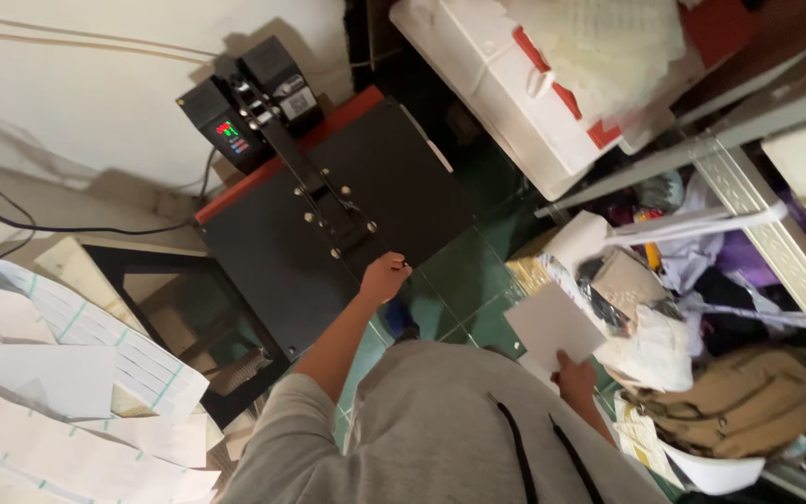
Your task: The person picks up printed transfer paper sheets from a table, places them on the lower platen of a heat press, and smooths them flat. They lower the press, wait, then lift the pressed sheets off and stack them on the table, repeating the cycle with additional sheets.
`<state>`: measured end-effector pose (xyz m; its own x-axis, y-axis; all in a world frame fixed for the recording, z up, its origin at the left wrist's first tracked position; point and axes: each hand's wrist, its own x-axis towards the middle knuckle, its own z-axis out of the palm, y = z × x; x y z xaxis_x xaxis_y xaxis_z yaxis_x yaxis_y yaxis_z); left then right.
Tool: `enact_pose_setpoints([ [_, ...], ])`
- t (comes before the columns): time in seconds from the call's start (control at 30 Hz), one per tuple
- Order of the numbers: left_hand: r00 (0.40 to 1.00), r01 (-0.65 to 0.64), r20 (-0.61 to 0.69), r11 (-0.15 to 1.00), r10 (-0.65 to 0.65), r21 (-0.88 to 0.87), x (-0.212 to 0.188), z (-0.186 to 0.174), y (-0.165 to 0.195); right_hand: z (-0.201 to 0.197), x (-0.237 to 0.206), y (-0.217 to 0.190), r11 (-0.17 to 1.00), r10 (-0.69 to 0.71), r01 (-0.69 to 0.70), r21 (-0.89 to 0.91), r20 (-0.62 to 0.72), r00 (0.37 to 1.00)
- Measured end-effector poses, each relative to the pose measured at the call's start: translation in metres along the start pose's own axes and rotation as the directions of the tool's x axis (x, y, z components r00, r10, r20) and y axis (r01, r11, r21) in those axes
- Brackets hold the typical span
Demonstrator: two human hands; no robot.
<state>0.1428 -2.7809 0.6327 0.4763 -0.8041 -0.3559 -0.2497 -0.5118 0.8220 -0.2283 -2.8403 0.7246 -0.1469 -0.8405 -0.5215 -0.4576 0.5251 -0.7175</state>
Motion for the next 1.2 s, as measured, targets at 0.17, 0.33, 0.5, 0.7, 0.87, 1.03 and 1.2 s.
enact_pose_setpoints([
  [0.17,0.999,0.029,0.033,1.0,-0.029,0.002,0.0,0.0,0.016,0.043,0.027,-0.045,0.989,-0.143,0.133,0.06,0.208,0.968],
  [0.33,0.982,-0.189,0.025,0.959,0.188,0.21,-0.012,-0.009,0.03,0.069,0.071,-0.077,0.955,-0.095,0.171,-0.244,0.292,0.952],
  [0.5,0.976,0.159,-0.161,0.985,-0.146,0.072,-0.014,-0.023,0.051,0.087,0.123,-0.135,0.996,-0.085,0.068,0.054,0.441,0.894],
  [0.7,0.822,0.191,-0.37,0.823,-0.432,-0.535,-0.008,0.005,0.077,0.105,0.184,-0.192,0.98,-0.12,0.189,-0.059,0.581,0.805],
  [0.87,0.769,0.301,-0.518,0.927,-0.374,-0.223,-0.011,0.037,0.093,0.127,0.228,-0.219,0.752,-0.275,0.602,-0.269,0.701,0.657],
  [1.03,0.765,0.297,-0.576,0.952,-0.286,-0.079,-0.03,0.065,0.097,0.158,0.242,-0.232,0.257,-0.319,0.96,-0.116,0.927,0.197],
  [1.2,0.731,0.381,-0.602,0.924,-0.321,-0.031,-0.056,0.07,0.089,0.193,0.236,-0.26,0.313,-0.149,0.95,-0.001,0.988,0.05],
])
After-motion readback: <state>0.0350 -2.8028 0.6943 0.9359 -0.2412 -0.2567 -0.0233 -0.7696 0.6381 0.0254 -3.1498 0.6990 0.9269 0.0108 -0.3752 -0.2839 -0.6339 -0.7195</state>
